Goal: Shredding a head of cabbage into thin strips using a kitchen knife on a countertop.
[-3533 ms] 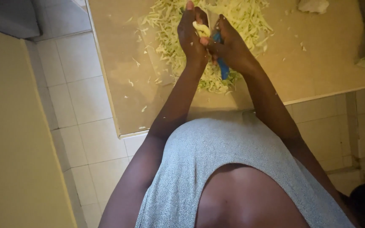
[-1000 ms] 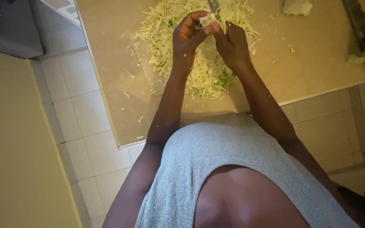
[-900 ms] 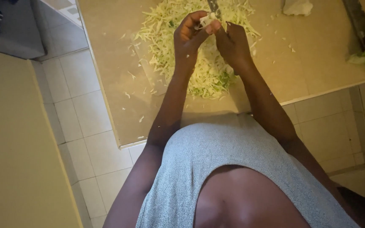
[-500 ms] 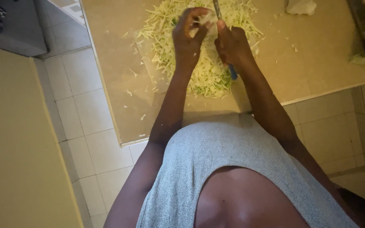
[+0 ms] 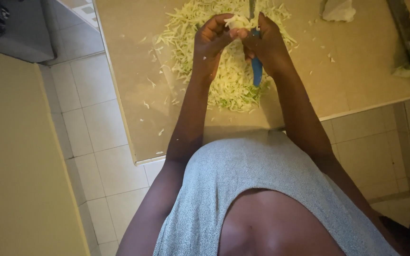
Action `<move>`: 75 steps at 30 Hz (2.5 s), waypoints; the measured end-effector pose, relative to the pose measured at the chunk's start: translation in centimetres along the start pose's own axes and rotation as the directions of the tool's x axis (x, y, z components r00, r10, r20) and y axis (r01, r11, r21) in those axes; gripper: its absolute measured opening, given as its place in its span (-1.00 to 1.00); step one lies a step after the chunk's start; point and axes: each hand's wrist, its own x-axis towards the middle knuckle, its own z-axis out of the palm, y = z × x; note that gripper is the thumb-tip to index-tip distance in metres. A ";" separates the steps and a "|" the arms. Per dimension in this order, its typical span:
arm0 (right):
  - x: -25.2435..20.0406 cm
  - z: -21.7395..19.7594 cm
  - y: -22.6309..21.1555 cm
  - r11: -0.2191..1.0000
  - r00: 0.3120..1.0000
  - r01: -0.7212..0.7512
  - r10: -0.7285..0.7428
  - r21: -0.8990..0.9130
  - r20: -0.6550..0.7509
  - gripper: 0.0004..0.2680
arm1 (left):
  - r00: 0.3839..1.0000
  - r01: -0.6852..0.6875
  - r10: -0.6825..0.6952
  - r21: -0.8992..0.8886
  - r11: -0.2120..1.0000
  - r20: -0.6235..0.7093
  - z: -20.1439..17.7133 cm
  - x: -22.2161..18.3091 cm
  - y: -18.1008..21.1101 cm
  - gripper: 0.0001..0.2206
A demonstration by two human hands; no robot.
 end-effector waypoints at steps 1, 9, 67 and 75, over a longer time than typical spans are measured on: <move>-0.2 0.3 -0.5 1.000 1.000 0.000 0.000 0.000 -0.001 -0.74 | 1.000 0.000 0.000 0.000 1.000 0.001 0.1 -0.1 0.3 -0.64; -0.6 1.8 -1.9 0.966 0.963 -0.234 0.215 -0.111 -0.163 -0.72 | 0.995 0.063 -0.056 0.083 0.995 -0.084 1.8 -0.2 1.5 -0.72; 0.3 0.8 1.8 0.826 0.995 -0.100 0.067 0.555 0.079 -0.71 | 0.984 -0.165 0.170 0.076 0.983 -0.056 1.0 -0.1 0.2 -0.79; -1.4 0.2 2.0 0.864 0.999 -0.021 0.043 0.503 -0.032 -0.79 | 0.998 -0.057 0.058 0.011 0.998 -0.035 1.0 -0.3 0.1 -0.83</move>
